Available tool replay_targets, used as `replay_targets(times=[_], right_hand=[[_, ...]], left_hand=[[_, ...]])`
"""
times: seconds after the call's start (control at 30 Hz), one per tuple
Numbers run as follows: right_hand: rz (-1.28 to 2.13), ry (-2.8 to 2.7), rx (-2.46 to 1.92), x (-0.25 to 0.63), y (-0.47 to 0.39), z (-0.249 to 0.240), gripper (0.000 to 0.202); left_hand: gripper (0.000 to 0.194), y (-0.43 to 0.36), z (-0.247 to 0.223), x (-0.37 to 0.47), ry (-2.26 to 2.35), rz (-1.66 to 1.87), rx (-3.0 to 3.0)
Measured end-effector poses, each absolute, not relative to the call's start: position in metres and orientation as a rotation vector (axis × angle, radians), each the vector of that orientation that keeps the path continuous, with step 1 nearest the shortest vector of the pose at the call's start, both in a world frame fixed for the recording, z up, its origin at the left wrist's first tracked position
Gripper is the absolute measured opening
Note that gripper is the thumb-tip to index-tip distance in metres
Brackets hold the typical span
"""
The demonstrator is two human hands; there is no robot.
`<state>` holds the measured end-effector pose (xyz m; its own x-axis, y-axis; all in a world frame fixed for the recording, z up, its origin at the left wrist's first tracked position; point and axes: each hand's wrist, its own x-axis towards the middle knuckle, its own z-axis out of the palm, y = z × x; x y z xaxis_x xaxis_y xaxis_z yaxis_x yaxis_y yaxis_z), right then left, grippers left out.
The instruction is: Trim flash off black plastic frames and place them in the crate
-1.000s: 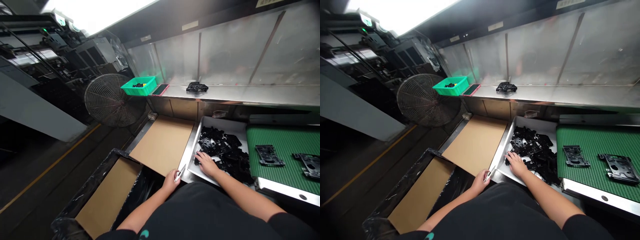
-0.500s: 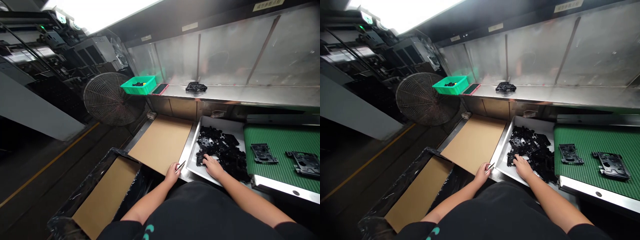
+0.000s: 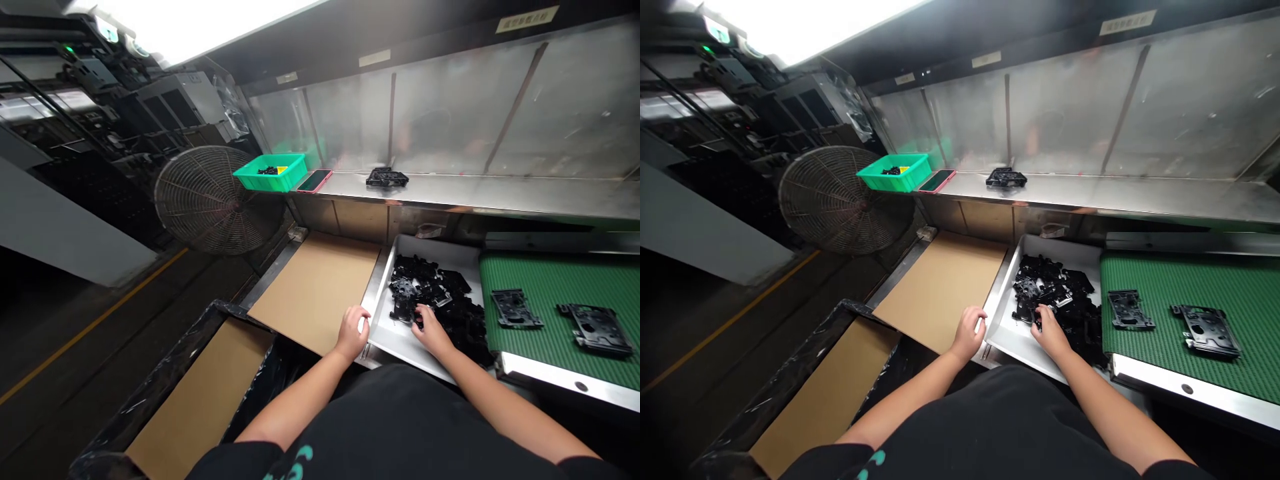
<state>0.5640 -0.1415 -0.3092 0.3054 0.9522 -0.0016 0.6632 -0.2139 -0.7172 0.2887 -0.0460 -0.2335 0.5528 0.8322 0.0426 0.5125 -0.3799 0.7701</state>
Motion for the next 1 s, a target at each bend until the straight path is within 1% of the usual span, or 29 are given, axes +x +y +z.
replay_targets(times=[0.1, 0.27, 0.4, 0.53, 0.67, 0.77, 0.9, 0.97, 1.0], right_hand=[[0.645, -1.341, -1.920, 0.567, -0.140, -0.314, 0.041], [0.676, -1.235, -1.891, 0.569, -0.146, -0.313, 0.038], [0.668, -1.209, -1.840, 0.562, -0.154, -0.303, 0.033], [0.696, -1.183, -1.761, 0.557, -0.154, -0.305, 0.042], [0.759, -1.130, -1.735, 0.558, -0.156, -0.316, 0.042], [0.787, -1.125, -1.726, 0.558, -0.158, -0.321, 0.040], [0.737, -1.160, -1.715, 0.553, -0.159, -0.310, 0.042], [0.694, -1.183, -1.716, 0.551, -0.159, -0.303, 0.043], [0.673, -1.197, -1.717, 0.550, -0.159, -0.299, 0.042]], left_hand=[[0.017, -0.040, -0.239, 0.331, 0.826, 0.321, 2.129], [0.033, -0.036, -0.257, 0.390, 0.785, -0.037, 2.205], [0.038, -0.029, -0.243, 0.402, 0.841, -0.269, 2.314], [0.040, -0.018, -0.230, 0.407, 0.876, -0.448, 2.380], [0.040, -0.010, -0.230, 0.419, 0.881, -0.553, 2.350], [0.037, -0.009, -0.227, 0.423, 0.875, -0.559, 2.312], [0.026, -0.020, -0.204, 0.412, 0.863, -0.476, 2.283], [0.031, -0.032, -0.191, 0.401, 0.858, -0.447, 2.248], [0.030, -0.038, -0.184, 0.395, 0.859, -0.442, 2.216]])
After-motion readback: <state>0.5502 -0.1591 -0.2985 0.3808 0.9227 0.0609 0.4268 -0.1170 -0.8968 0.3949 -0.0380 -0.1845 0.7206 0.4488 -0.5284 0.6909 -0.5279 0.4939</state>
